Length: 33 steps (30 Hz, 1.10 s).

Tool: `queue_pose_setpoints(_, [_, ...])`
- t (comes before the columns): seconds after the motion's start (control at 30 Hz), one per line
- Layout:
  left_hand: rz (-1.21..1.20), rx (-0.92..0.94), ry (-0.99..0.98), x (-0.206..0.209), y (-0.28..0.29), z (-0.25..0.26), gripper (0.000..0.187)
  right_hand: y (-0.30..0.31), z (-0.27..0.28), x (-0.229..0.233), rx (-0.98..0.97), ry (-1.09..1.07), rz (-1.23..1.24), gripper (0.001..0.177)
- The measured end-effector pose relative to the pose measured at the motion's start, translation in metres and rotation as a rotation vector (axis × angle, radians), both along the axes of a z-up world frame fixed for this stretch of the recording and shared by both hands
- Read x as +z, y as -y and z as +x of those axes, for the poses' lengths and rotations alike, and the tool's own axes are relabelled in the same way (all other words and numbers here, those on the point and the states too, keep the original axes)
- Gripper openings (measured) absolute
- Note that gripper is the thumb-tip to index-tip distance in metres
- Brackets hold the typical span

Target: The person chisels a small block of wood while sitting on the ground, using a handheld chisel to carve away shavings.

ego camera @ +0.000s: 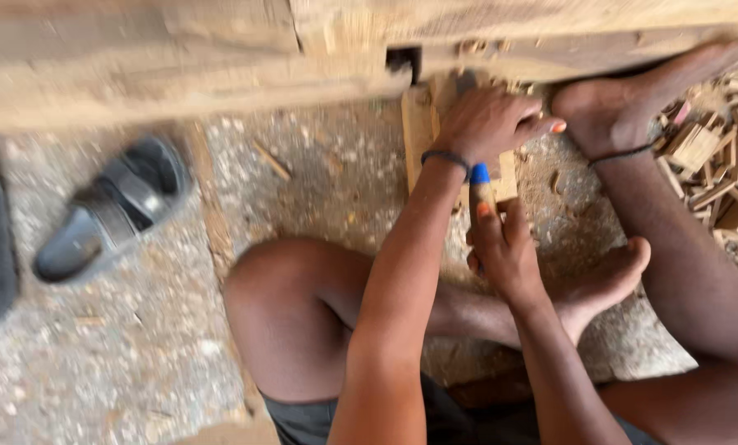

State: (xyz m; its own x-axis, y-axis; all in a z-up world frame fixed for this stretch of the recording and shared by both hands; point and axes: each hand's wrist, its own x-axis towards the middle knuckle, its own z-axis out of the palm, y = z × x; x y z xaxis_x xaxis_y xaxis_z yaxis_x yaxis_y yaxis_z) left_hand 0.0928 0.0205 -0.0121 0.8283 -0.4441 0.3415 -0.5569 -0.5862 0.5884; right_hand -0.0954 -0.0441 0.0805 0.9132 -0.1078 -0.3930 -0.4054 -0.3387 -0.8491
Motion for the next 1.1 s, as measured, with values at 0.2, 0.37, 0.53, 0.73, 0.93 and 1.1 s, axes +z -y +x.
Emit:
queue_pose_setpoints(0.2, [-0.054,-0.046,0.057,0.019,0.018,-0.016,0.056,0.018,-0.013,0.004,-0.152,-0.026,0.228,0.023])
queue_pose_setpoints(0.37, [-0.136,-0.159,0.145,0.031,0.026,-0.042,0.058,0.033,-0.039,0.010,-0.088,0.005,0.238,0.030])
queue_pose_setpoints(0.53, [-0.034,-0.137,0.032,0.020,0.003,-0.074,0.055,0.034,-0.061,-0.002,-0.012,-0.038,0.131,0.028])
queue_pose_setpoints(0.73, [-0.023,-0.098,-0.007,0.021,-0.005,-0.063,0.059,0.027,-0.050,-0.006,0.018,-0.051,0.051,0.025])
queue_pose_setpoints(0.93, [-0.063,-0.070,-0.071,0.018,-0.004,-0.024,0.060,0.019,-0.012,0.000,0.034,-0.119,-0.053,0.026])
queue_pose_setpoints(1.1, [0.015,-0.083,-0.098,0.013,-0.003,0.000,0.062,0.010,0.004,0.004,0.022,-0.123,-0.025,0.028])
